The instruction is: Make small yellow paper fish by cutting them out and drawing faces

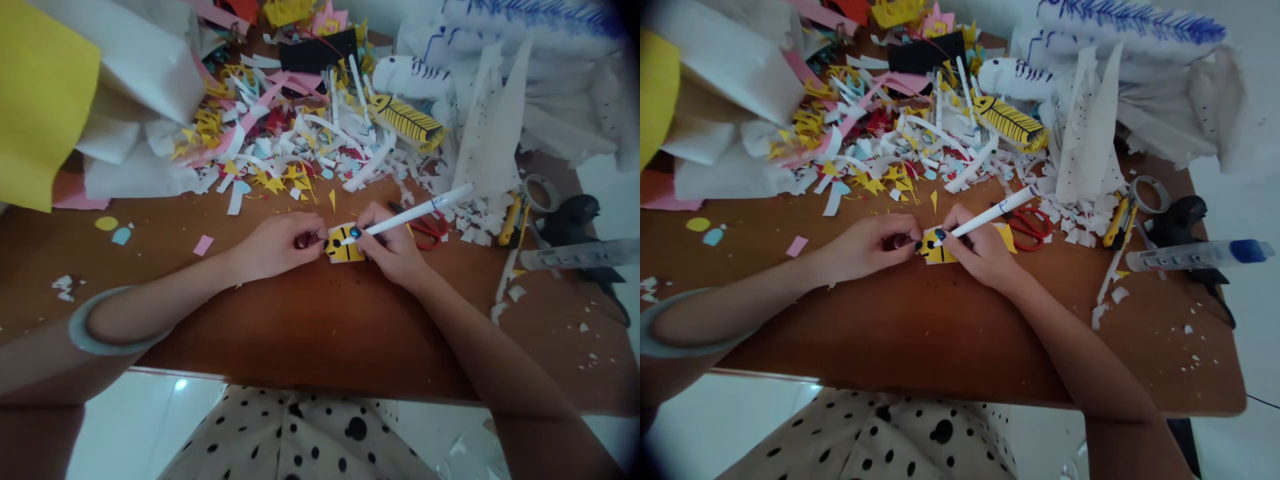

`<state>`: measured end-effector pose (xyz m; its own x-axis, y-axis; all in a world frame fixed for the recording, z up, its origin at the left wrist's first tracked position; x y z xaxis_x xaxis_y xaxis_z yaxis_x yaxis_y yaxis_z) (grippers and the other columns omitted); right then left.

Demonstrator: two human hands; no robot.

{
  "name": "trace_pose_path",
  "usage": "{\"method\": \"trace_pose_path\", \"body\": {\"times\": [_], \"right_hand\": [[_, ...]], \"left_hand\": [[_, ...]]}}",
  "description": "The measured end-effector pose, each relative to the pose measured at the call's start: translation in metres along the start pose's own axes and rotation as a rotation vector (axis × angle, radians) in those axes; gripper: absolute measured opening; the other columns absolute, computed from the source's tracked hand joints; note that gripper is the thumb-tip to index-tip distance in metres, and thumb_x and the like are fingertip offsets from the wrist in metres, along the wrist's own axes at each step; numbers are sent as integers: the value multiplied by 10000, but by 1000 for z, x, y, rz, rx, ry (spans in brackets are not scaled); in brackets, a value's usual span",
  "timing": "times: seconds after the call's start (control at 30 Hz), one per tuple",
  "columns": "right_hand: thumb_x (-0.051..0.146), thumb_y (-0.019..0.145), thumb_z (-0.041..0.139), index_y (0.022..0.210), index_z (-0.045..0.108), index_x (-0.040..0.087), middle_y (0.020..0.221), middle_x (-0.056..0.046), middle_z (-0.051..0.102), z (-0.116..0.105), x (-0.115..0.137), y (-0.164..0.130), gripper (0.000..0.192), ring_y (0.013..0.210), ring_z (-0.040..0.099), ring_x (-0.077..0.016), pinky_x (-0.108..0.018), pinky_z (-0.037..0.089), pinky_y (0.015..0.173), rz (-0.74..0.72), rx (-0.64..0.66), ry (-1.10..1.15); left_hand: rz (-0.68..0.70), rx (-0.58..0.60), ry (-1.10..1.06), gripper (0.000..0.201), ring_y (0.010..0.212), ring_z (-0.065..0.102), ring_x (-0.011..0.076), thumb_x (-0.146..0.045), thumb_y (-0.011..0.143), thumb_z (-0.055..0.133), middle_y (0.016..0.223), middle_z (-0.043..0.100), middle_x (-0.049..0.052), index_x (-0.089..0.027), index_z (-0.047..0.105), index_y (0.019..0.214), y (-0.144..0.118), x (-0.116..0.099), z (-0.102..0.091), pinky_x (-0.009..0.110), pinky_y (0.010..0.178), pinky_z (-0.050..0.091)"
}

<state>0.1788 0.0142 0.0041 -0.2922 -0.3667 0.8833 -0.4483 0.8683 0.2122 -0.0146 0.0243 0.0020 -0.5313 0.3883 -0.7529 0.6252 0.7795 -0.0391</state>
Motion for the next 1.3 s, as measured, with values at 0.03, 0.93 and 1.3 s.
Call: {"method": "trace_pose_path", "body": {"times": [0.03, 0.93, 1.3], "right_hand": [[275, 937, 533, 839, 486, 217, 691, 41, 471, 0, 0, 0, 123, 578, 415, -102, -249, 334, 554, 3, -3, 4], [421, 932, 557, 854, 494, 225, 639, 57, 494, -2, -6, -1, 220, 506, 421, -81, -224, 350, 484, 124, -49, 169], [409, 903, 606, 897, 552, 216, 711, 42, 529, 0, -6, 1, 200, 542, 450, -72, -206, 367, 486, 106, -46, 215]], "left_hand": [[0, 0, 1, 100, 640, 473, 99, -223, 832, 501, 715, 530, -25, -180, 571, 777, 0, 0, 0, 226, 613, 343], [-8, 3, 3, 109, 655, 480, 107, -251, 835, 498, 724, 544, -19, -183, 571, 790, 0, 1, 0, 224, 620, 351], [-21, 7, 3, 112, 648, 472, 102, -242, 843, 503, 724, 534, -22, -182, 574, 782, -1, 2, 1, 221, 612, 349]]}}
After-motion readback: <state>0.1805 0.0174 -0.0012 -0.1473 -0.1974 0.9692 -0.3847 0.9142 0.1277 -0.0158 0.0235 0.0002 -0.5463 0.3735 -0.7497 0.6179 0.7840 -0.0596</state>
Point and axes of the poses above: each hand's wrist, its own y-axis towards the middle knuckle, its own z-axis out of the palm, x = y × z, the point moved 3 cm from there along y, towards the middle knuckle
